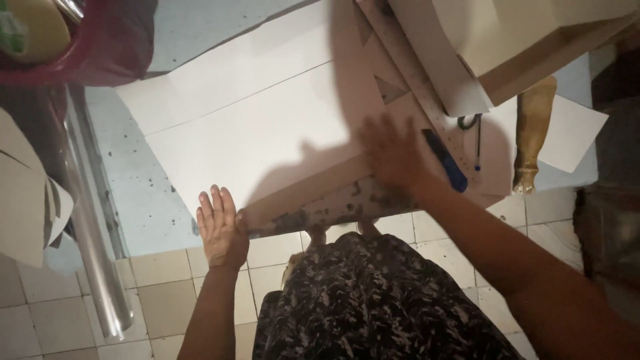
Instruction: Measuring, cutting, and folding cardboard to assemble a box base using a utility knife, ruler, and scissors.
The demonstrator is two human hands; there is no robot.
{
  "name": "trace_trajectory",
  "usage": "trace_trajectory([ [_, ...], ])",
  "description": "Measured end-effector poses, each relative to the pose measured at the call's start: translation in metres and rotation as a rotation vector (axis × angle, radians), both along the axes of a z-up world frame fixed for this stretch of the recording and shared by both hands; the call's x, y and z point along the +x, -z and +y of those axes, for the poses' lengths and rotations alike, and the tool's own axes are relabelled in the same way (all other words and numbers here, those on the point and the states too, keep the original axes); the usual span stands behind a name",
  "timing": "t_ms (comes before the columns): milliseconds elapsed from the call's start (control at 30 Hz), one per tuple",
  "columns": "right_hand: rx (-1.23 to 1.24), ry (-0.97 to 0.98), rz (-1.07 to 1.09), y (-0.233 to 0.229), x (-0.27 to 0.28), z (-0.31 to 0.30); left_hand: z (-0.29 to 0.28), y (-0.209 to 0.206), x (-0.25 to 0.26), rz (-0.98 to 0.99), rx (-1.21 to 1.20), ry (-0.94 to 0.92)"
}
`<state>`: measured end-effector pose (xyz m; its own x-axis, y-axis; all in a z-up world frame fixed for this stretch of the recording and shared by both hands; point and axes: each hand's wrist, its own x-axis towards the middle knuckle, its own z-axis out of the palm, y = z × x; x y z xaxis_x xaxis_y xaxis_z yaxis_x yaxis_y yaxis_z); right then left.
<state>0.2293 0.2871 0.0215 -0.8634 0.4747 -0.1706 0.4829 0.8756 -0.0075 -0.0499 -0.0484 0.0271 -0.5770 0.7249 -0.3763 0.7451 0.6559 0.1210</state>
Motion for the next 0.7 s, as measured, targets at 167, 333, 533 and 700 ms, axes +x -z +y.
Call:
trace_trajectory([
  [167, -0.024, 0.108, 0.209, 0.018, 0.021, 0.000, 0.037, -0.022, 0.030, 0.095, 0.022, -0.087],
  [333, -0.019, 0.094, 0.117, 0.033, 0.021, 0.015, 0.101, 0.024, 0.090, 0.508, 0.584, 0.315],
  [533, -0.644, 0.637, 0.551, -0.018, 0.029, 0.086, 0.099, -0.103, 0.053, -0.036, 0.525, 0.347],
  [700, -0.726, 0.325, 1.049, -0.157, 0.008, 0.077, 0.088, -0.307, 0.019, -0.217, 0.785, 0.398],
])
